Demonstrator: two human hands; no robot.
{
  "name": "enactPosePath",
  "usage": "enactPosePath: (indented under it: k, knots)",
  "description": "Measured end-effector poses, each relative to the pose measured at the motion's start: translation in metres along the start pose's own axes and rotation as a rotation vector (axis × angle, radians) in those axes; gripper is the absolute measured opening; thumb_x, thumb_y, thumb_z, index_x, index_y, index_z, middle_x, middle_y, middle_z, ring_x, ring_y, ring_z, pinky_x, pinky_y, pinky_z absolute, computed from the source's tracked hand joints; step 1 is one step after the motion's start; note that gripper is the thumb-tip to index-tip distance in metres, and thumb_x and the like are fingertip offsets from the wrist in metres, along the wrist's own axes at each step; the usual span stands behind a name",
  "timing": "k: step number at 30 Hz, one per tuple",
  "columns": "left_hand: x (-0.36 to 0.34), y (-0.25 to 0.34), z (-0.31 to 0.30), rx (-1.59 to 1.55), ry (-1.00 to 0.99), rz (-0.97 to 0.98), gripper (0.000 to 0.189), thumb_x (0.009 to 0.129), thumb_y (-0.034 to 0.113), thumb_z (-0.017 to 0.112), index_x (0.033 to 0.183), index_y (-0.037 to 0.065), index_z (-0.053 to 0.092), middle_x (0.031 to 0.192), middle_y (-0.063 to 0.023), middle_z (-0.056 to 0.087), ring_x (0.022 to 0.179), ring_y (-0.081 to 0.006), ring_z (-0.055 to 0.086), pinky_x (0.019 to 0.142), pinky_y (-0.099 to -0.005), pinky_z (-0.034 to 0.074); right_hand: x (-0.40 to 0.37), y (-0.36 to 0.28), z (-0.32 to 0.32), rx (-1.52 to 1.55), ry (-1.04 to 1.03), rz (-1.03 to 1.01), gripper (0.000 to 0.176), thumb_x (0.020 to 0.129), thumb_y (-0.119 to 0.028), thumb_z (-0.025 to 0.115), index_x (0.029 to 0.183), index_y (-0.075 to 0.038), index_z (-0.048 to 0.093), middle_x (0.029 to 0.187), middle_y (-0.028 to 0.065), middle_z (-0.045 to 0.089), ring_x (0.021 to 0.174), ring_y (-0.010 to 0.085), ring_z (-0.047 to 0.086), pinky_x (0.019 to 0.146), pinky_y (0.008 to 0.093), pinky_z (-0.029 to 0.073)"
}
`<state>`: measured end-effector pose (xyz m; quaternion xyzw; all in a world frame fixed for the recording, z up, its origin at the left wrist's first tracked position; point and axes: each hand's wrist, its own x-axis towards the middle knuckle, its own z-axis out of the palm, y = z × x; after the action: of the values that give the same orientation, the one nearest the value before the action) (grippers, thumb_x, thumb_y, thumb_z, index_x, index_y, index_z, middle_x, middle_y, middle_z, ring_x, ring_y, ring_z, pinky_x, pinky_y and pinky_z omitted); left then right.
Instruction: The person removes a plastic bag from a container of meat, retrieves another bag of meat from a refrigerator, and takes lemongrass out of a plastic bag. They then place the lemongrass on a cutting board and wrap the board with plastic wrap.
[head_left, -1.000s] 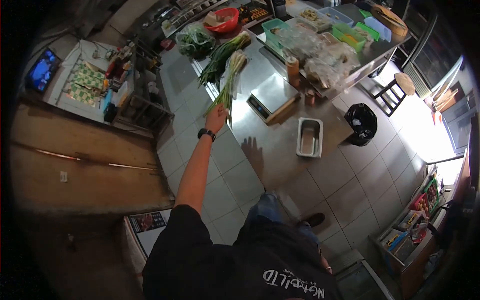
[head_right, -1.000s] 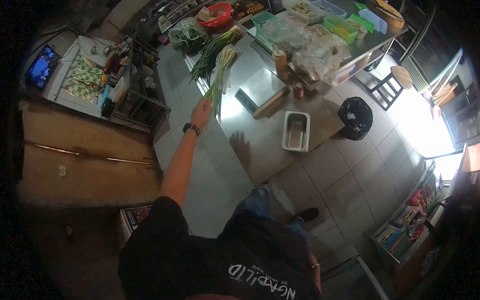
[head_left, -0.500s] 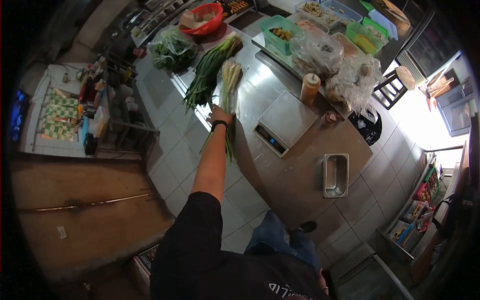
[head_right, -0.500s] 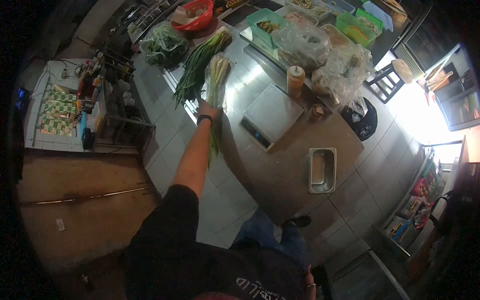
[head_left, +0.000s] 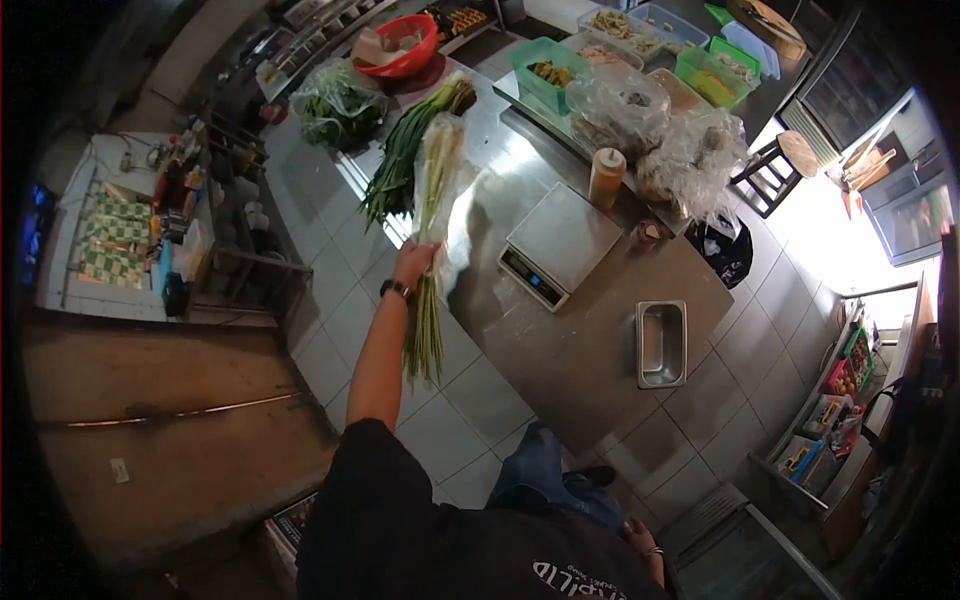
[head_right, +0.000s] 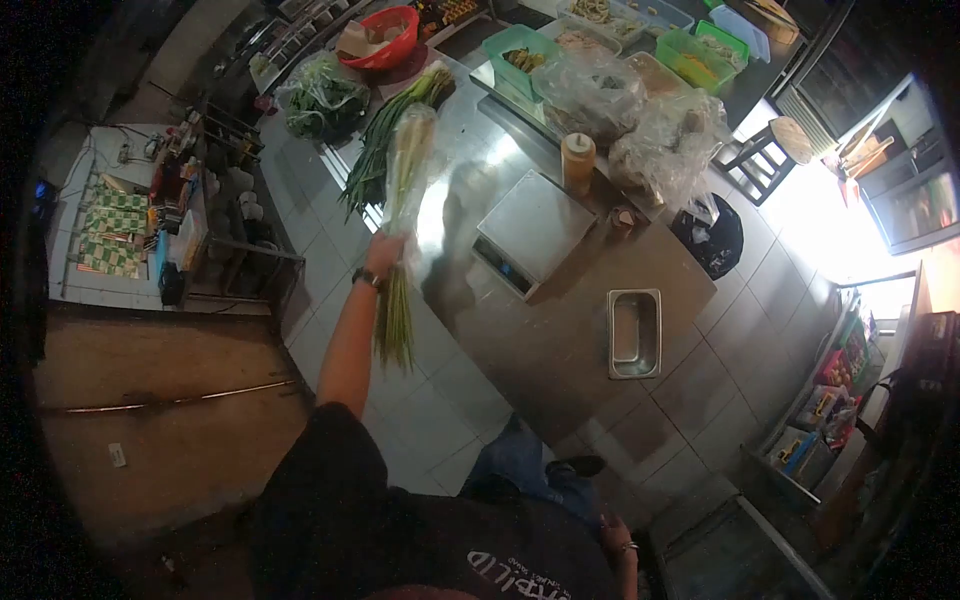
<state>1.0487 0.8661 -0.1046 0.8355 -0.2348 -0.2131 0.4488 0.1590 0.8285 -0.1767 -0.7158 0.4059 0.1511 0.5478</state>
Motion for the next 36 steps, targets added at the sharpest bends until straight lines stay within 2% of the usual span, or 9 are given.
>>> enactPosePath:
  k: [2,3,8,17,22,24,31,35,36]
  knots:
    - [-0.061,0.062,-0.011,-0.242,-0.091,-0.080,0.024,0.091,0.020,0.063,0.102,-0.001,0.064,0.082,-0.0091,0.066,0.070,-0.0153,0.064,0.058,-0.0312,0.052,0.015,-0.047,-0.013,-0.233,-0.136,0.537,0.061,0.091,-0.037,0.060,0.139,-0.003,0.044,0.116,0.0191,0.063,0.099,0.0311,0.064,0.087,0.0375,0.051]
    - [-0.088,0.077,-0.012,-0.233,-0.082,-0.079,0.024,0.091,0.020,0.063,0.102,-0.001,0.064,0.082,-0.0091,0.066,0.070,-0.0153,0.064,0.058,-0.0312,0.052,0.019,-0.065,-0.020,-0.232,-0.142,0.527,0.061,0.091,-0.037,0.060,0.139,-0.003,0.044,0.116,0.0191,0.063,0.099,0.0311,0.064,0.087,0.0375,0.051]
    - [-0.206,0.160,0.018,-1.206,-0.463,0.020,0.064,0.091,0.047,0.062,0.130,-0.002,0.044,0.091,-0.0116,0.062,0.064,-0.0184,0.063,0.052,-0.0296,0.053,0.043,-0.184,-0.068,-0.269,0.210,-0.240,0.061,0.084,-0.028,0.070,0.136,-0.004,0.048,0.120,0.0205,0.060,0.108,0.0364,0.059,0.090,0.0446,0.049]
    - [-0.369,0.277,0.148,-0.882,-0.500,0.055,0.074,0.087,0.055,0.063,0.132,0.000,0.044,0.099,-0.0087,0.061,0.079,-0.0154,0.061,0.064,-0.0276,0.052,-0.027,-0.405,-0.148,0.049,0.271,-0.703,0.051,0.074,-0.028,0.082,0.113,-0.005,0.058,0.091,0.0093,0.068,0.080,0.0194,0.068,0.070,0.0331,0.054]
    - [-0.406,0.288,0.214,-0.526,-0.579,0.081,0.061,0.085,0.044,0.072,0.123,0.001,0.051,0.101,-0.0057,0.061,0.087,-0.0128,0.058,0.073,-0.0273,0.049,-0.028,-0.356,-0.139,0.214,0.374,-0.750,0.036,0.078,-0.021,0.079,0.102,-0.003,0.061,0.072,0.0054,0.065,0.063,0.0127,0.063,0.059,0.0281,0.049]
    - [-0.423,0.317,0.217,-0.642,-0.552,0.062,0.057,0.082,0.039,0.076,0.118,0.002,0.052,0.093,-0.0046,0.062,0.080,-0.0137,0.061,0.070,-0.0293,0.050,-0.034,-0.322,-0.155,0.255,0.558,-0.612,0.030,0.080,-0.023,0.074,0.099,-0.003,0.064,0.071,0.0127,0.065,0.063,0.0208,0.064,0.062,0.0340,0.051]
    - [-0.417,0.344,0.230,-0.492,-0.805,0.077,0.062,0.078,0.013,0.078,0.130,-0.001,0.045,0.086,-0.0048,0.060,0.062,-0.0134,0.061,0.053,-0.0251,0.050,-0.064,-0.219,-0.234,0.428,1.070,-0.490,0.011,0.086,-0.011,0.062,0.093,-0.003,0.064,0.061,0.0066,0.058,0.057,0.0110,0.058,0.052,0.0294,0.045]
    - [-0.417,0.351,0.250,-0.511,-0.831,0.040,0.070,0.078,0.013,0.077,0.136,0.003,0.039,0.089,-0.0052,0.059,0.059,-0.0109,0.059,0.045,-0.0241,0.049,-0.063,-0.178,-0.228,0.519,1.099,-0.421,0.016,0.086,-0.015,0.064,0.097,-0.004,0.062,0.064,0.0062,0.062,0.059,0.0170,0.061,0.055,0.0363,0.047]
    - [-0.414,0.350,0.254,-0.569,-0.849,0.118,0.073,0.078,0.013,0.077,0.138,0.005,0.037,0.090,-0.0051,0.059,0.059,-0.0109,0.059,0.043,-0.0242,0.049,-0.065,-0.165,-0.226,0.214,0.945,-0.241,0.024,0.086,-0.020,0.065,0.105,-0.005,0.060,0.080,0.0099,0.065,0.073,0.0215,0.064,0.066,0.0393,0.050]
